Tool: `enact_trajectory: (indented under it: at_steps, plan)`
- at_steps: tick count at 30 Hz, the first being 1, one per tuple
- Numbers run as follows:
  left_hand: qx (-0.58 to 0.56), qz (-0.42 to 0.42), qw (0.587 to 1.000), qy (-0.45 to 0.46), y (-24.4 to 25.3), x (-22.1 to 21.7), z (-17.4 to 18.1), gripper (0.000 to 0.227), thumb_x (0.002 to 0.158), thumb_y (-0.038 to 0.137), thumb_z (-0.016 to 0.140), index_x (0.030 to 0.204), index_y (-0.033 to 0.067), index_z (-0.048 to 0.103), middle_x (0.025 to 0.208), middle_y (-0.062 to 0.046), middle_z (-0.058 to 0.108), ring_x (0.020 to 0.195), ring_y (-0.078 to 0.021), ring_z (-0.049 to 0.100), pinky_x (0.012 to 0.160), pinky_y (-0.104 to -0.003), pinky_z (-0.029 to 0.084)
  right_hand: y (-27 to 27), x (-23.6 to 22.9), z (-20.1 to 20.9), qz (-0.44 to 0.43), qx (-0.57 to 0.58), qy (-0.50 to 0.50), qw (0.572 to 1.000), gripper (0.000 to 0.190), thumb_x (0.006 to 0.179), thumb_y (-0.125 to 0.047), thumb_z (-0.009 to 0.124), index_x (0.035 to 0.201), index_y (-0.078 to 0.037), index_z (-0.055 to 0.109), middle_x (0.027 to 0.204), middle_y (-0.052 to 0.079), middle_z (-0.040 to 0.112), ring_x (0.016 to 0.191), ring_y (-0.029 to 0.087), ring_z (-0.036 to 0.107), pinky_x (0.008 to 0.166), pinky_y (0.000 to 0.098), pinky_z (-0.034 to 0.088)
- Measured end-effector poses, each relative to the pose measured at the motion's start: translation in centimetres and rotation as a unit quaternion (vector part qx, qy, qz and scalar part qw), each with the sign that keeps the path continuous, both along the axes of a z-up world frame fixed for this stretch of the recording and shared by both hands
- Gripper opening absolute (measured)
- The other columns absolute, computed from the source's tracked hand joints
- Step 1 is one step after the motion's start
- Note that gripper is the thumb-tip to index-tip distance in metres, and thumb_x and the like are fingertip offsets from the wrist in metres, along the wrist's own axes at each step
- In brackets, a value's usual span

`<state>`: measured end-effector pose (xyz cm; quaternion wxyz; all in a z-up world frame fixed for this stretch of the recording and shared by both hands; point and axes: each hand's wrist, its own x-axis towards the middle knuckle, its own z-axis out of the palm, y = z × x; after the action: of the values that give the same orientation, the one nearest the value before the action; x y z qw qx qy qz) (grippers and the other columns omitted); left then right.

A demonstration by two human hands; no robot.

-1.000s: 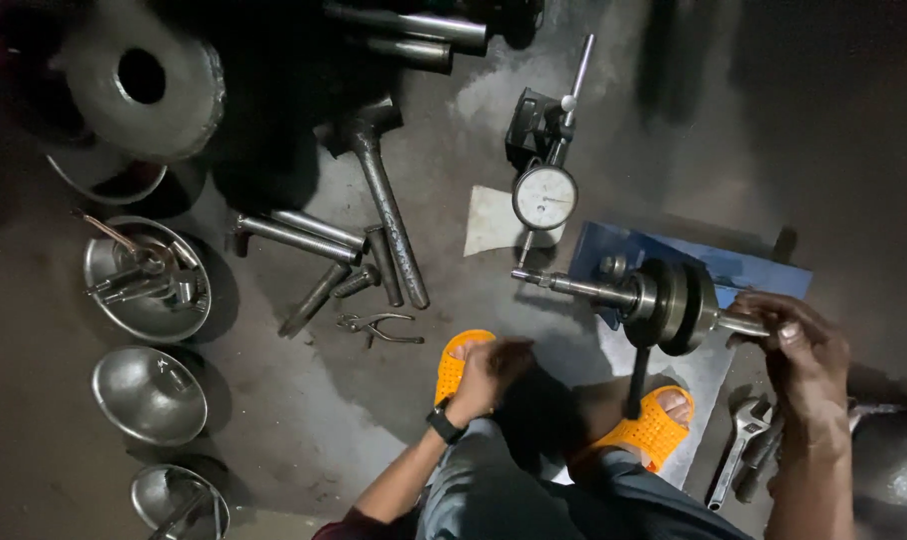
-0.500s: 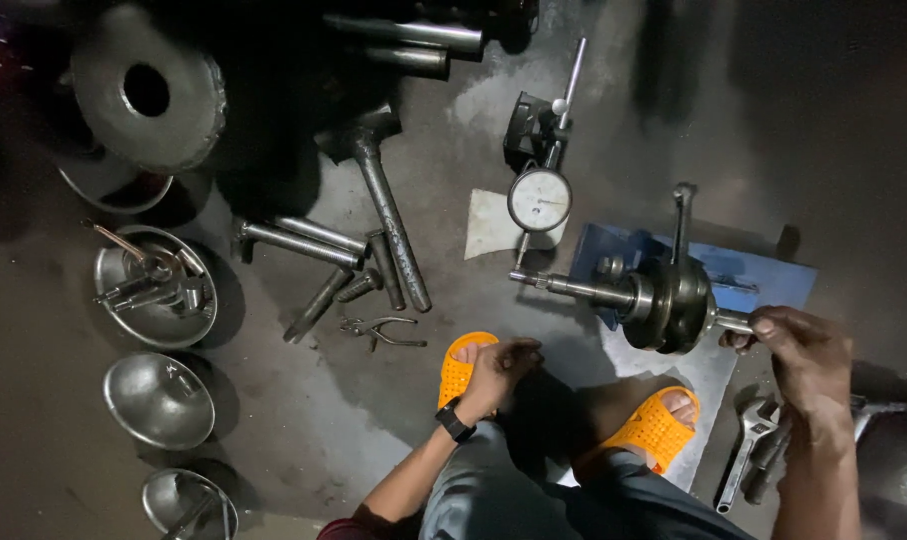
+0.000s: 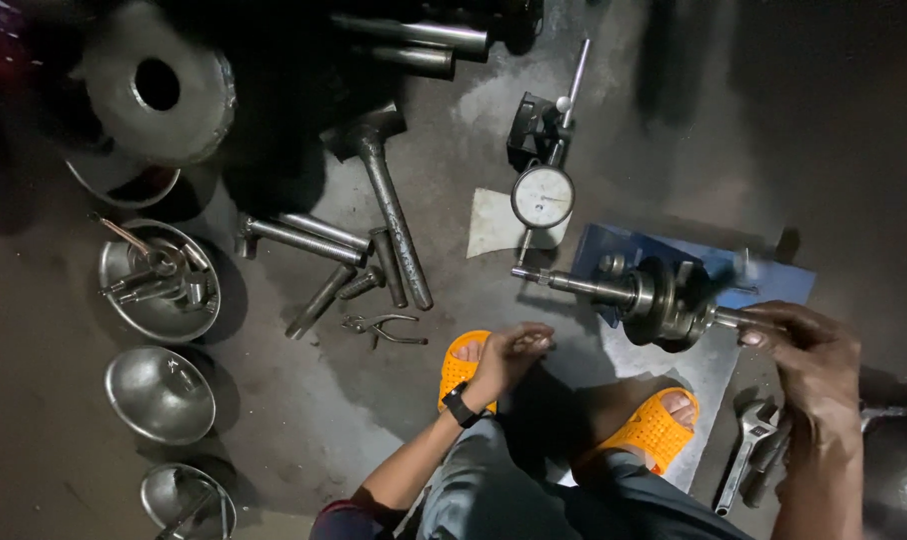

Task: The person uses a dial indicator to measure a cylindrical metal part held in a vise. They rotate the part to check different sections, then use pliers to adjust a component on the part. The person repeats the measuring process and moves the part between the workbench and the floor.

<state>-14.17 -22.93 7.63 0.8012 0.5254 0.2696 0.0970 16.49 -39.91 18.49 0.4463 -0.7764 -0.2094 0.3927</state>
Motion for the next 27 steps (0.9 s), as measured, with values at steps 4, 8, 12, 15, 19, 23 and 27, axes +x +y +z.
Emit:
enact_trajectory:
  at_steps: [4,8,12,15,19,23,27]
  plan:
    - [0.119,0.061,0.988,0.074,1.5,5.1,3.9,0.020,0.082,0.009,0.064,0.100,0.0096,0.055,0.088,-0.004,0.059,0.080,-0.0126,0.058,0.069,-0.022,0.048,3.8,-0.3,4.2,0.042,-0.120,-0.039,0.991,0.048,0.072,-0.032,0.048,0.114,-0.009,0.058,0.097,0.008,0.065,0.066,0.016,0.049,0.061,0.0271,0.043]
    - [0.017,0.194,0.981,-0.002,2.7,9.2,7.8,0.028,0.078,0.004,0.070,0.105,0.0027,0.063,0.072,0.009,0.055,0.071,-0.0020,0.051,0.067,-0.018,0.047,9.5,-1.5,9.3,0.094,-0.106,-0.085,0.986,0.045,0.087,-0.008,0.040,0.131,0.003,0.044,0.105,0.016,0.061,0.104,0.028,0.056,0.092,0.0439,0.044]
    - [-0.044,0.208,0.975,0.070,2.6,10.0,9.7,0.032,0.076,0.006,0.070,0.108,0.0049,0.065,0.074,0.007,0.059,0.066,-0.0007,0.050,0.063,-0.015,0.044,12.1,-1.8,11.0,0.190,-0.281,-0.144,0.930,0.052,0.087,-0.016,0.039,0.138,-0.023,0.042,0.102,0.011,0.066,0.088,0.031,0.064,0.088,0.0469,0.044]
    - [-0.031,0.238,0.965,0.101,1.9,10.0,9.3,0.013,0.074,0.009,0.073,0.068,0.0129,0.063,0.067,0.005,0.061,0.061,-0.0027,0.052,0.056,-0.018,0.043,11.8,-1.7,10.6,0.299,-0.269,-0.156,0.902,0.059,0.085,-0.041,0.034,0.141,-0.021,0.033,0.107,0.023,0.061,0.102,0.041,0.056,0.081,0.0444,0.041]
    - [0.035,0.246,0.966,0.070,0.6,9.6,10.6,0.014,0.075,0.010,0.070,0.065,0.0097,0.060,0.066,0.000,0.060,0.062,-0.0071,0.053,0.058,-0.023,0.044,10.0,-2.6,12.1,0.272,-0.243,-0.110,0.925,0.073,0.072,-0.044,0.054,0.138,-0.022,0.030,0.116,0.016,0.058,0.098,0.031,0.060,0.085,0.0440,0.044]
    - [0.162,0.245,0.953,-0.070,-0.9,9.4,15.7,0.011,0.078,0.012,0.071,0.069,0.0056,0.068,0.073,-0.003,0.066,0.072,-0.0094,0.062,0.062,-0.023,0.052,6.0,-3.2,16.3,0.214,-0.164,-0.138,0.953,0.049,0.075,-0.034,0.055,0.119,-0.013,0.051,0.104,0.011,0.067,0.089,0.025,0.065,0.074,0.0414,0.046]
    - [0.292,0.174,0.902,-0.267,0.1,13.1,24.5,0.017,0.077,0.014,0.073,0.093,0.0109,0.066,0.101,-0.008,0.066,0.083,-0.0165,0.061,0.075,-0.031,0.052,0.7,-2.6,16.3,0.199,-0.043,-0.139,0.969,0.072,0.064,-0.058,0.048,0.114,-0.006,0.048,0.103,0.011,0.060,0.090,0.025,0.059,0.079,0.0412,0.045]
